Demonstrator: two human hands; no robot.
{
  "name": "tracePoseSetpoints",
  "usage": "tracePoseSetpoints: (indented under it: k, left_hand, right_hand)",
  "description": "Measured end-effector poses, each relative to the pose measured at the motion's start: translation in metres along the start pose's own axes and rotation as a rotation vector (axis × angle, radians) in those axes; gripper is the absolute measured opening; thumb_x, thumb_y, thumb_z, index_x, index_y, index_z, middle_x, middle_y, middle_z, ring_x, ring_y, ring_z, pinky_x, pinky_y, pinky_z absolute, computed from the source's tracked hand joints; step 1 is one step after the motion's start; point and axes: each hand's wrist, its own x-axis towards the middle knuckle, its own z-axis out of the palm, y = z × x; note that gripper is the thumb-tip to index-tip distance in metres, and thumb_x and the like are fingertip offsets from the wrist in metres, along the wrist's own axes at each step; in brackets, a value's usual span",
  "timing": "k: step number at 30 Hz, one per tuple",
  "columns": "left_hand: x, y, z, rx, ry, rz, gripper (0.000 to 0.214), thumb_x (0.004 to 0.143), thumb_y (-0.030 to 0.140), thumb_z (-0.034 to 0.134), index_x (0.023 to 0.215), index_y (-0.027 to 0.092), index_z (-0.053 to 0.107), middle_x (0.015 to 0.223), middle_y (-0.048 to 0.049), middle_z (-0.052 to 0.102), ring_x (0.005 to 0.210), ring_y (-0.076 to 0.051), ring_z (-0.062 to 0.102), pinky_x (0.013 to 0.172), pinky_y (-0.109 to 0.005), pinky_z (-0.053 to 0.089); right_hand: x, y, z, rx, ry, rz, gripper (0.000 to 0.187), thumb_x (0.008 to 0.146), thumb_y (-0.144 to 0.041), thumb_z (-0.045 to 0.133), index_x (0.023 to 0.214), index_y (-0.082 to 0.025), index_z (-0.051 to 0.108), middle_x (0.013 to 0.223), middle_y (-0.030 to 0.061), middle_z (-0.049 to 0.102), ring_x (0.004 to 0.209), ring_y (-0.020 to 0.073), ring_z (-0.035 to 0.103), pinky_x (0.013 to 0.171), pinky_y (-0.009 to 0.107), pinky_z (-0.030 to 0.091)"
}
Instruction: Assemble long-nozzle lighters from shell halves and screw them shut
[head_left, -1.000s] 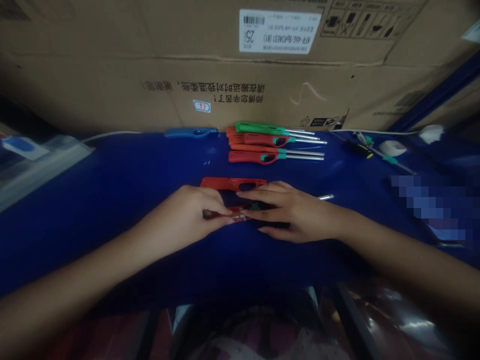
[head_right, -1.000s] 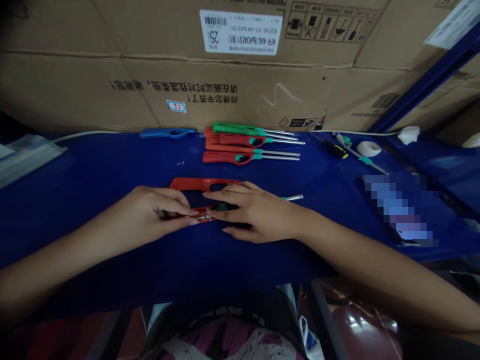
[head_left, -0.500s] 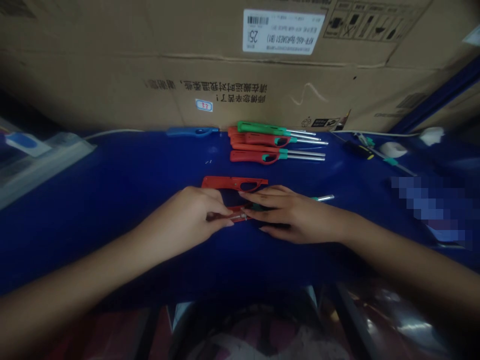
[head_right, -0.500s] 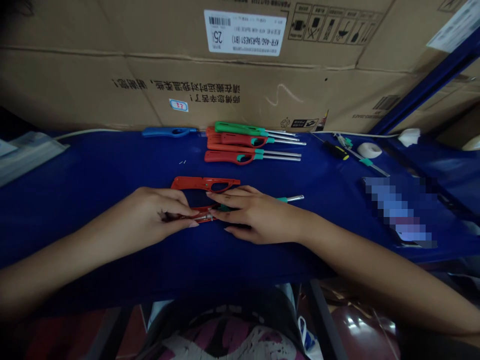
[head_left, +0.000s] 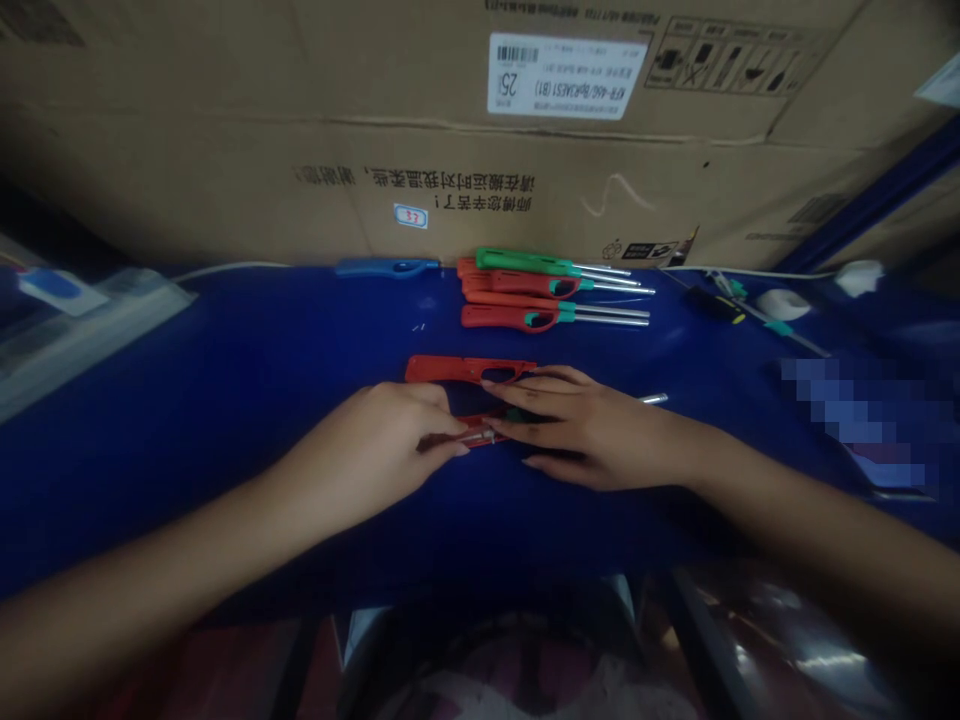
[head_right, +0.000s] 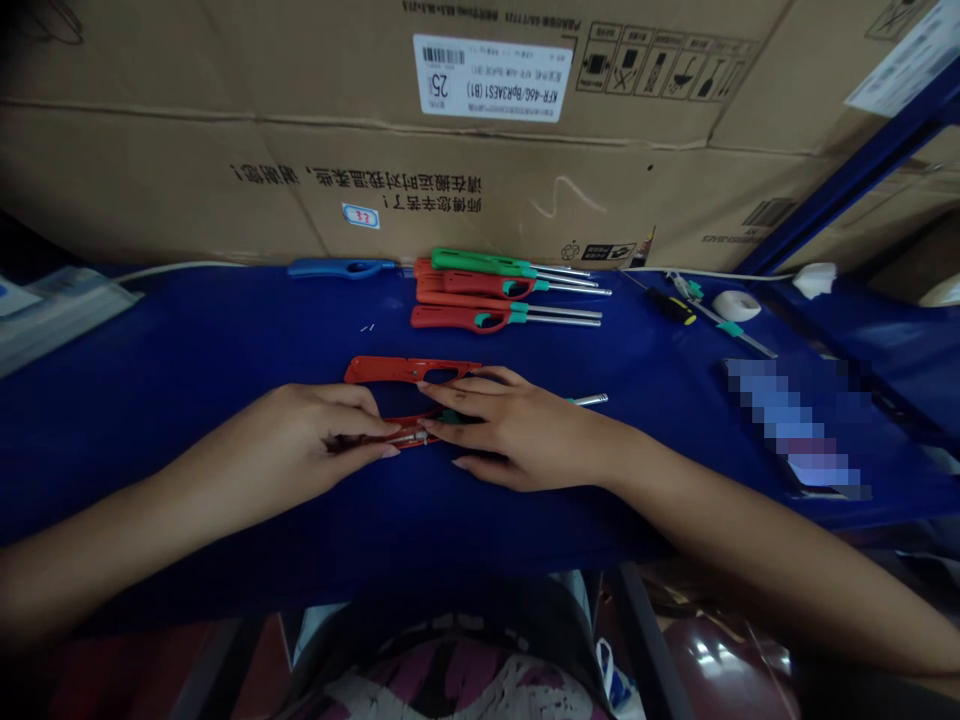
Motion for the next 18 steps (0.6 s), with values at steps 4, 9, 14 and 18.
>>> tracePoseSetpoints:
  k: [4,9,14,18]
  left_hand:
    - [-0.001,0.001,0.000,0.055,0.003,0.013,0.017,0.096,0.031,0.063,0.100,0.031,0.080,0.085,0.0007,0.071,0.073,-0.015,0.067,0.069,-0.027,0.051]
    - [-0.004,0.004,-0.004,0.222,0.089,0.009,0.019,0.089,0.035,0.069,0.106,0.027,0.075,0.089,0.0023,0.074,0.073,-0.018,0.070,0.064,-0.030,0.052]
    - [-0.003,0.009,0.000,0.224,0.102,0.200,0.026,0.092,0.035,0.066,0.115,0.024,0.069,0.119,-0.0028,0.071,0.110,-0.025,0.066,0.089,-0.038,0.056]
    - [-0.003,0.010,0.009,0.204,0.048,0.244,0.038,0.095,0.031,0.061,0.134,0.030,0.062,0.139,-0.0035,0.061,0.127,-0.027,0.056,0.104,-0.044,0.051]
  right_hand:
    - [0.000,0.000,-0.001,0.039,0.050,0.003,0.047,0.099,-0.026,0.055,0.145,-0.016,0.054,0.158,0.0178,0.043,0.141,0.0295,0.047,0.115,0.052,0.037]
    - [-0.002,0.011,-0.006,0.193,0.306,0.085,0.027,0.097,-0.020,0.059,0.122,-0.018,0.068,0.125,0.0119,0.069,0.116,0.0222,0.063,0.101,0.041,0.047]
    - [-0.004,0.019,-0.008,0.236,0.224,0.118,0.015,0.094,-0.020,0.064,0.107,-0.019,0.071,0.102,0.0067,0.072,0.096,0.0195,0.063,0.091,0.038,0.045]
    - [-0.004,0.018,-0.006,0.227,0.151,0.107,0.013,0.097,-0.021,0.061,0.103,-0.018,0.072,0.098,0.0056,0.071,0.094,0.0192,0.060,0.089,0.037,0.043]
